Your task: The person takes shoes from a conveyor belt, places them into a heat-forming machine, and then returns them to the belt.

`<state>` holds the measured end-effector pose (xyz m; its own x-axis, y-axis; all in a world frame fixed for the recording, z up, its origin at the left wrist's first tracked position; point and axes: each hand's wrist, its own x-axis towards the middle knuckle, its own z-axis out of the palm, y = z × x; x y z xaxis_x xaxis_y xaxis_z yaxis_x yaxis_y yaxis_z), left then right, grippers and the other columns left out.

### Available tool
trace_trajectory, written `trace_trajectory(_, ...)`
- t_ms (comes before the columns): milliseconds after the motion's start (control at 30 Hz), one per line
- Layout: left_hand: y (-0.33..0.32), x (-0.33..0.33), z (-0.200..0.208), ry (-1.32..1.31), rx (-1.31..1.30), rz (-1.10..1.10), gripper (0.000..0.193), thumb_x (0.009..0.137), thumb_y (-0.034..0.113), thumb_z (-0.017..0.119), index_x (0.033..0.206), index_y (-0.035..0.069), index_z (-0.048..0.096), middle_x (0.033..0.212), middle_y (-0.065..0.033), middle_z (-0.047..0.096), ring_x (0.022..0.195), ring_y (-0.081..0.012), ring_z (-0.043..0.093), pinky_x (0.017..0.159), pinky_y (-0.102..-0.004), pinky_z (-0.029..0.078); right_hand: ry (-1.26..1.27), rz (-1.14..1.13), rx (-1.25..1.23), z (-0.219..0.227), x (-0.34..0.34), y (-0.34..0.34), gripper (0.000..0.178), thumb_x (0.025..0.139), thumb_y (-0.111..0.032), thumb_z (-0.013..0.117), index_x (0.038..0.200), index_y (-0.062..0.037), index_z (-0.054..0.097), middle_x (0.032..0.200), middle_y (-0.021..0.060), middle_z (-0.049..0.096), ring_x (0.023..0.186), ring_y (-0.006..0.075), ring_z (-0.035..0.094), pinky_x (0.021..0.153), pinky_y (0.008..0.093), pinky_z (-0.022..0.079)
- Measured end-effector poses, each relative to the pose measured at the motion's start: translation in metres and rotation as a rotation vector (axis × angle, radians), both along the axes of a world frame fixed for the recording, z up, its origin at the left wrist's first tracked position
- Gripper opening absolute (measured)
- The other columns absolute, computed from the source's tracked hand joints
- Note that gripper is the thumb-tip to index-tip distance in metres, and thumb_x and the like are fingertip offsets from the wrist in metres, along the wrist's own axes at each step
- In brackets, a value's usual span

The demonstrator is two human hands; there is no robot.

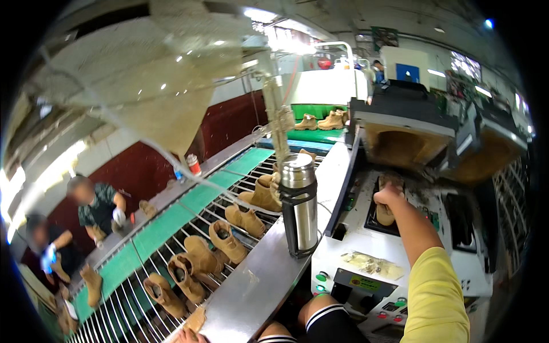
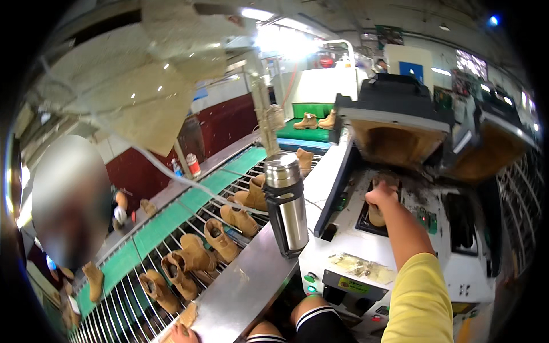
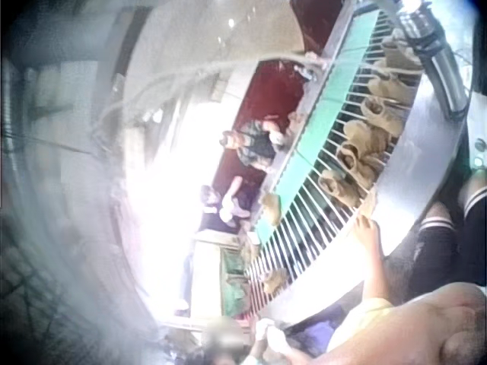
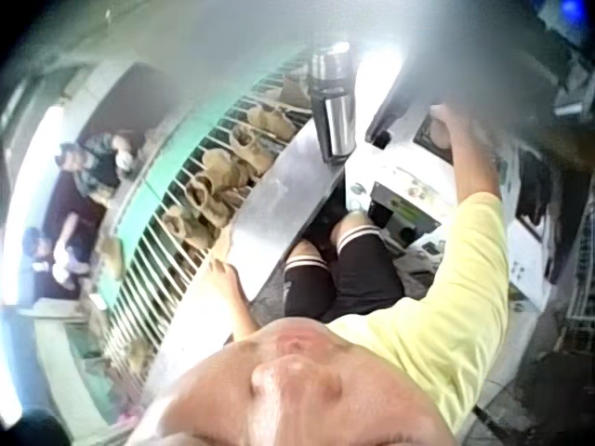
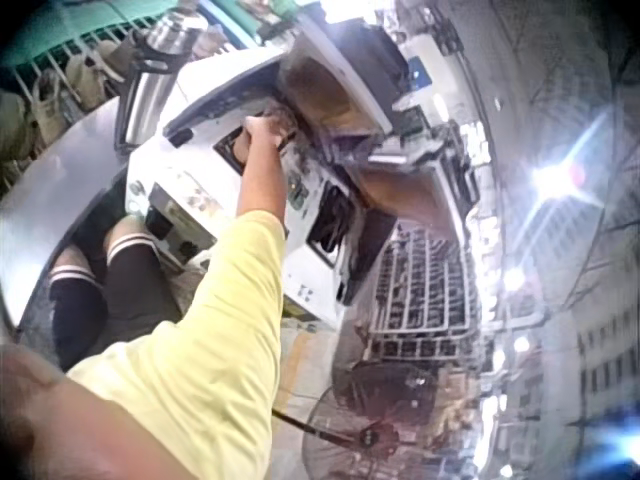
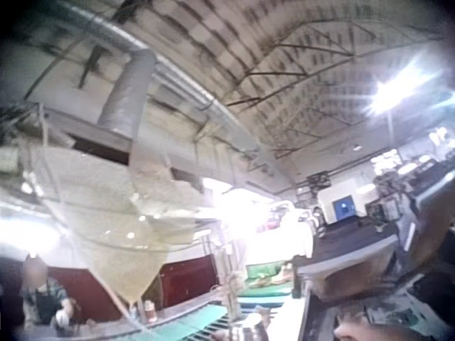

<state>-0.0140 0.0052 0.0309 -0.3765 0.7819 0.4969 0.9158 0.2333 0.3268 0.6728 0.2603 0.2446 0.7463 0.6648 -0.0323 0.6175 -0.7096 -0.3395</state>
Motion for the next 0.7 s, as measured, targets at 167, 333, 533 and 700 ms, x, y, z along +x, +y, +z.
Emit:
trace_trajectory(167, 0.006, -0.001, -0.024, -0.168, -0.021, 0.056, 0.039, 0.079, 0.017, 0.057, 0.114, 0.000, 0.060, 0.126, -0.0247, 0.052, 0.116, -0.0421, 0.047, 0.100, -0.0482, 0.036, -0.037, 0.003, 0.154, 0.057, 0.008, -0.004, 0.102, 0.050, -0.022, 0.075, 0.141, -0.0039, 0.032, 0.134, 0.0243, 0.047, 0.118, 0.0349, 0.052, 0.096, 0.0374, 0.045)
trace_trajectory(333, 0.013, -0.024, -0.049, -0.130, 0.144, 0.144, 0.032, 0.068, 0.008, 0.060, 0.099, 0.000, 0.063, 0.121, -0.0232, 0.053, 0.120, -0.0416, 0.042, 0.103, -0.0481, 0.032, 0.082, 0.027, 0.397, 0.040, -0.012, -0.048, 0.111, 0.056, -0.024, 0.072, 0.147, -0.0065, 0.011, 0.133, 0.0278, 0.045, 0.121, 0.0389, 0.047, 0.096, 0.0402, 0.043)
trace_trajectory(533, 0.008, -0.019, -0.057, -0.265, 0.177, 0.109, 0.027, 0.065, 0.011, 0.060, 0.090, 0.004, 0.066, 0.123, -0.0197, 0.054, 0.121, -0.0417, 0.041, 0.104, -0.0487, 0.032, 0.157, 0.188, 1.250, -0.084, 0.015, -0.167, 0.100, 0.065, -0.004, 0.066, 0.146, -0.0014, 0.007, 0.141, 0.0229, 0.031, 0.128, 0.0323, 0.037, 0.107, 0.0410, 0.030)
trace_trajectory(700, -0.004, 0.023, -0.028, -0.432, 0.161, 0.107, 0.026, 0.067, 0.011, 0.061, 0.091, 0.006, 0.068, 0.116, -0.0179, 0.059, 0.117, -0.0386, 0.046, 0.103, -0.0463, 0.033, 0.581, 0.042, 1.550, -0.071, -0.059, -0.233, 0.075, 0.074, -0.017, 0.062, 0.140, -0.0019, 0.029, 0.133, 0.0189, 0.043, 0.120, 0.0351, 0.044, 0.102, 0.0467, 0.034)
